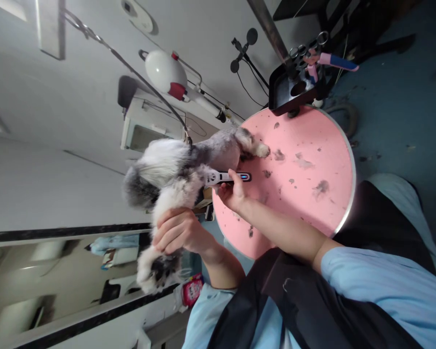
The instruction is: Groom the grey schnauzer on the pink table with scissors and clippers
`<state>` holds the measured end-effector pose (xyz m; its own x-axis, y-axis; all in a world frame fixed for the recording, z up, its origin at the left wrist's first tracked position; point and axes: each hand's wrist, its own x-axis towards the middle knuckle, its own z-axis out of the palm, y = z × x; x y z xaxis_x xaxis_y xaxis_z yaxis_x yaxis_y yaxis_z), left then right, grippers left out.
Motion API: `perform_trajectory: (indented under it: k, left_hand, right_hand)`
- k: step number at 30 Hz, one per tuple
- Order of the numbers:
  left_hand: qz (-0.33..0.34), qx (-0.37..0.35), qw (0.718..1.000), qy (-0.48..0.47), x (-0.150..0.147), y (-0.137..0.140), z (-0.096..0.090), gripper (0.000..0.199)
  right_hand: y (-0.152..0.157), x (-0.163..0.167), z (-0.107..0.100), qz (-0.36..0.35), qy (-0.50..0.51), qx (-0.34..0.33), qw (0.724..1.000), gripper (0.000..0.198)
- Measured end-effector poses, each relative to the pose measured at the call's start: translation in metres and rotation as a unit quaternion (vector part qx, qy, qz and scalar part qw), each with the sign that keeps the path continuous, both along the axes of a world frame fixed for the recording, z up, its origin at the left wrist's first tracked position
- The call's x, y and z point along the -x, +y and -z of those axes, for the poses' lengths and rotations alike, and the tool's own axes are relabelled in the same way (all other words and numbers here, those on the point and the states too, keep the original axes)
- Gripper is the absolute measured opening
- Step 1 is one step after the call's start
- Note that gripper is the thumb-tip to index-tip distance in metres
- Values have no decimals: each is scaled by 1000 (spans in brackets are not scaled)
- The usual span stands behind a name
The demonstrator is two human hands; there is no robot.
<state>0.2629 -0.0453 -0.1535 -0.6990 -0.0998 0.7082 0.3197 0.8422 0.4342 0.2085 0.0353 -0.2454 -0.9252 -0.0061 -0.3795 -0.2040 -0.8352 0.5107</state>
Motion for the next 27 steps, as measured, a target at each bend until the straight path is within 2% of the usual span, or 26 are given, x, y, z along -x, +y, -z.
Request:
perform_trajectory:
  k: [4, 9, 11, 14, 16, 18, 20, 24, 27]
  left_hand:
    - [-56, 67, 996, -17, -1, -3, 4, 39]
    - [-81, 106, 991, -26, 0, -16, 8, 50]
    - [-86, 102, 990, -49, 2, -25, 12, 52]
    - [-96, 71, 991, -60, 6, -38, 18, 51]
    - [-95, 40, 993, -52, 7, -43, 22, 52]
    - [-89, 10, 994, -56, 8, -43, 23, 55]
    - [-92, -20, 993, -68, 8, -42, 23, 58]
    - [-119, -34, 992, -38, 8, -45, 22, 52]
    - [-79, -25, 996, -22, 13, -57, 26, 57]
  right_hand:
    - [-3, -3, -1, 15, -40, -7, 999, 18]
    - [1, -12, 6, -20, 72, -44, 996, 20]
    - [13, -17, 16, -8, 76, -93, 993, 21]
    - [37, -17, 27, 56, 22, -222, 973, 24]
    - [50, -9, 26, 99, -9, -303, 948, 26]
    - [53, 3, 19, 126, -25, -345, 930, 25]
    - [47, 13, 10, 125, -21, -360, 924, 26]
    - [28, 20, 5, 69, 44, -346, 935, 21]
    - [22, 17, 9, 58, 65, -305, 948, 14]
